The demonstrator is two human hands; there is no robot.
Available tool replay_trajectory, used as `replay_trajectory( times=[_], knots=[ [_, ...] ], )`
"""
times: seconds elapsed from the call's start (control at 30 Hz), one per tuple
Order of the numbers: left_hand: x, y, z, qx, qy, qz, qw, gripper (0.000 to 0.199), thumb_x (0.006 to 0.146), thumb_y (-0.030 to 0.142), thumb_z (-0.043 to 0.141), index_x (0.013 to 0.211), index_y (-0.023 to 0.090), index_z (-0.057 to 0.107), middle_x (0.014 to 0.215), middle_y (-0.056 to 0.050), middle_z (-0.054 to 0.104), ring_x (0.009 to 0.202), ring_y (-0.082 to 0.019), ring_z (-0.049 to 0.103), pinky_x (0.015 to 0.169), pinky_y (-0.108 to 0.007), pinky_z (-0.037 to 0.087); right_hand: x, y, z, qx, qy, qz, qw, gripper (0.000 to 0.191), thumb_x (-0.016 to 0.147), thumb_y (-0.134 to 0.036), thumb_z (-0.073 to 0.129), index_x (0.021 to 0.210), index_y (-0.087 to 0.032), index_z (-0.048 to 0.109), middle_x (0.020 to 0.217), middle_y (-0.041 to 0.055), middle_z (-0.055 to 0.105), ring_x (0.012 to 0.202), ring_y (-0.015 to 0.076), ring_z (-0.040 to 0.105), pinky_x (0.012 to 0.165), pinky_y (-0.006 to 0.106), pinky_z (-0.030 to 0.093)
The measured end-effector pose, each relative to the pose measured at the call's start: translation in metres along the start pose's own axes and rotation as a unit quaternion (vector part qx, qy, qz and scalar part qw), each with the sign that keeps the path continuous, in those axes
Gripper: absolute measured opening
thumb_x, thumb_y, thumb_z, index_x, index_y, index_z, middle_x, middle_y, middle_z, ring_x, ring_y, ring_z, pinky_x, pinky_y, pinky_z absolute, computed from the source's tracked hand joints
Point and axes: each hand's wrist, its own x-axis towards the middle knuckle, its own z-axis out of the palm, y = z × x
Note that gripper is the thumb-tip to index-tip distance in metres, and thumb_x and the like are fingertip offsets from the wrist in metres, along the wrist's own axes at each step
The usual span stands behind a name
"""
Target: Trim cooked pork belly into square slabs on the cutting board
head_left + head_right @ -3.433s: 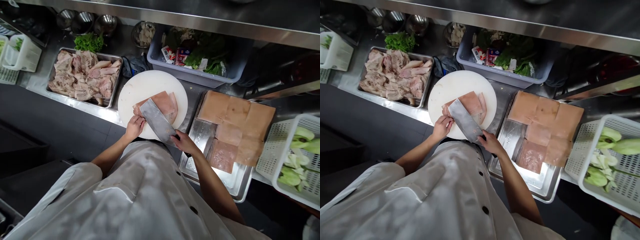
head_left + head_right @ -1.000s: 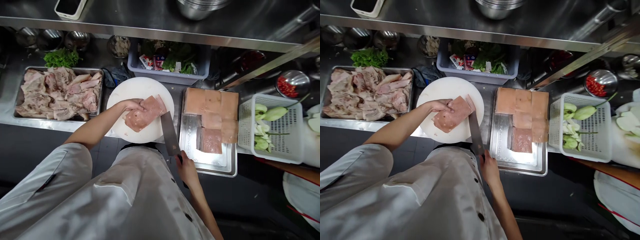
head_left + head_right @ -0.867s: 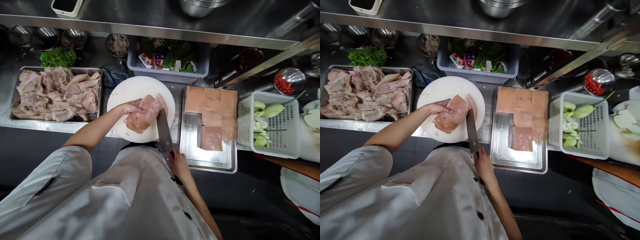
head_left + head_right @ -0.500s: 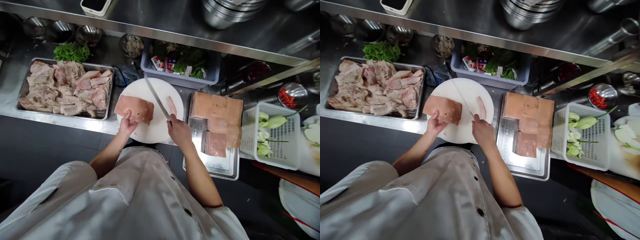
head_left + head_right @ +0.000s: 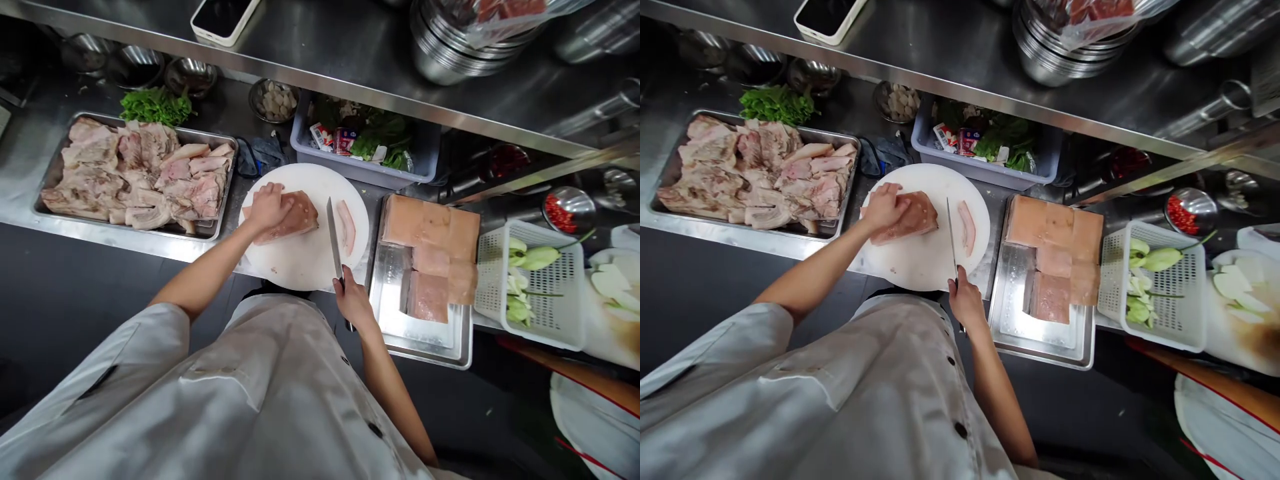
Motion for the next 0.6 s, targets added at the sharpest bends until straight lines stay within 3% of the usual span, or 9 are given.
replay_trajectory(
  times=[0.07,0.17,0.3,0.37,0.47,0.6],
  knots=[
    [0.029,0.000,0.000,0.097,-0.082,0.034,0.991,0.054,0.100,0.051,0.047,0.132,0.010,0.063,0.135,-0.024,0.065,0.128,-0.040,0.059,0.106,-0.051,0.044,-0.004,-0.004,0.000,-0.003,-0.008,0.015,1.000,0.044,0.111,-0.030,0.037,0.152,-0.013,0.040,0.101,0.0124,0.077,0.090,0.0265,0.072,0.073,0.030,0.042],
    [0.033,0.000,0.006,0.137,-0.158,0.078,0.975,0.067,0.100,0.060,0.041,0.139,0.010,0.060,0.129,-0.023,0.067,0.121,-0.040,0.063,0.101,-0.048,0.046,-0.011,-0.009,-0.003,-0.012,-0.017,0.035,0.999,0.035,0.112,-0.029,0.034,0.141,-0.013,0.047,0.094,0.0116,0.076,0.086,0.0262,0.072,0.069,0.030,0.039],
    [-0.001,-0.001,0.017,0.142,-0.162,0.107,0.971,0.065,0.098,0.064,0.047,0.142,0.018,0.060,0.129,-0.018,0.066,0.118,-0.038,0.062,0.098,-0.046,0.046,-0.018,-0.014,-0.006,-0.020,-0.035,0.044,0.998,0.024,0.113,-0.026,0.036,0.129,-0.015,0.050,0.091,0.0098,0.075,0.081,0.0230,0.070,0.066,0.028,0.034],
    [-0.016,0.001,0.022,0.142,-0.126,0.115,0.975,0.060,0.097,0.059,0.052,0.143,0.020,0.059,0.134,-0.018,0.063,0.122,-0.039,0.058,0.099,-0.048,0.045,-0.022,-0.019,-0.009,-0.022,-0.038,0.045,0.998,0.023,0.113,-0.025,0.036,0.127,-0.015,0.050,0.090,0.0093,0.074,0.079,0.0225,0.069,0.064,0.028,0.031],
    [-0.025,0.006,0.028,0.129,-0.066,0.157,0.977,0.051,0.099,0.044,0.053,0.144,0.022,0.058,0.142,-0.018,0.058,0.130,-0.039,0.049,0.103,-0.053,0.041,-0.028,-0.033,-0.016,-0.013,-0.035,0.036,0.999,0.021,0.112,-0.025,0.035,0.126,-0.016,0.048,0.089,0.0092,0.074,0.077,0.0228,0.069,0.062,0.029,0.029],
    [-0.028,0.011,0.032,0.117,-0.073,0.205,0.969,0.043,0.101,0.035,0.046,0.138,0.022,0.065,0.137,-0.018,0.059,0.127,-0.037,0.049,0.105,-0.055,0.038,-0.038,-0.055,-0.023,-0.001,-0.050,0.025,0.998,0.019,0.112,-0.026,0.036,0.125,-0.017,0.047,0.089,0.0093,0.074,0.079,0.0245,0.071,0.061,0.029,0.029]
  ],
)
